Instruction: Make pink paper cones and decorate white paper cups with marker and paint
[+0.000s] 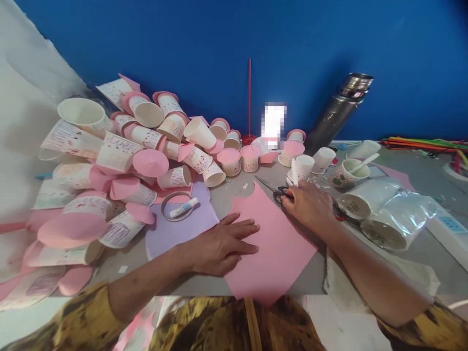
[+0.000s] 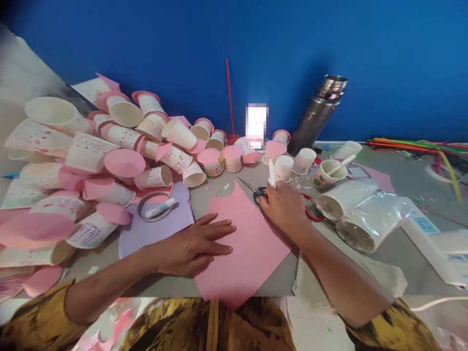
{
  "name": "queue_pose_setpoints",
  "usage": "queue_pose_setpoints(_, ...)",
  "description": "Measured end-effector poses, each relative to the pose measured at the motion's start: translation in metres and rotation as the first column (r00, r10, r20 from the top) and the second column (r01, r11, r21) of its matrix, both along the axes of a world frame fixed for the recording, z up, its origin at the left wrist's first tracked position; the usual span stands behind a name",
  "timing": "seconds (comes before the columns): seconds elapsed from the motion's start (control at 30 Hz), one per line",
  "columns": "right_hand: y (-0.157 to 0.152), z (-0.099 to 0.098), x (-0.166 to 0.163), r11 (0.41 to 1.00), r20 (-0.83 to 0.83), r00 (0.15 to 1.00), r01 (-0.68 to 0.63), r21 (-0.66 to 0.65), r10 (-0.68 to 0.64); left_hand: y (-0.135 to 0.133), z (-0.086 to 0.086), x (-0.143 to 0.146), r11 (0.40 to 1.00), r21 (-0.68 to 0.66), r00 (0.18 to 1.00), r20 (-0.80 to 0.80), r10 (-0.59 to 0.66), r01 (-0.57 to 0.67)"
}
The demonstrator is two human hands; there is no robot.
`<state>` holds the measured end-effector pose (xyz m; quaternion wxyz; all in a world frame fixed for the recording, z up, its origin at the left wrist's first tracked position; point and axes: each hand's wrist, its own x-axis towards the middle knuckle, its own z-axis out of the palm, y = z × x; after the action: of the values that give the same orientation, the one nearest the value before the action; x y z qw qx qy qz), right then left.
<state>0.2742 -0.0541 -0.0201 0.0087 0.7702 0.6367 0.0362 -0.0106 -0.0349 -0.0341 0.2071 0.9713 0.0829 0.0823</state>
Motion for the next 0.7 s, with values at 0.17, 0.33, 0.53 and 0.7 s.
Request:
queue_pose_setpoints(0.17,0.001,-0.001,0.0,1.0,0.043,0.999,0.001,-0.03,0.0,-0.008,-0.007,0.021,1.0,-0.007,0.997,0.071,-0.01,0.011)
queue_pose_setpoints(0.33,0.001,-0.001,-0.002,0.999,0.04,0.999,-0.001,-0.043,0.003,-0.021,-0.02,0.03,0.99,-0.035,0.988,0.078,-0.13,0.134)
queue_pose_setpoints(0.53,0.001,-0.001,-0.003,0.999,0.034,0.999,0.014,-0.047,-0.013,0.002,-0.012,0.035,0.97,0.007,0.968,0.063,-0.241,0.241)
queue_pose_setpoints(0.7,0.001,-0.002,-0.002,0.998,0.04,0.999,0.0,-0.06,0.003,-0.002,-0.014,0.046,0.973,0.057,0.973,0.044,-0.226,0.224)
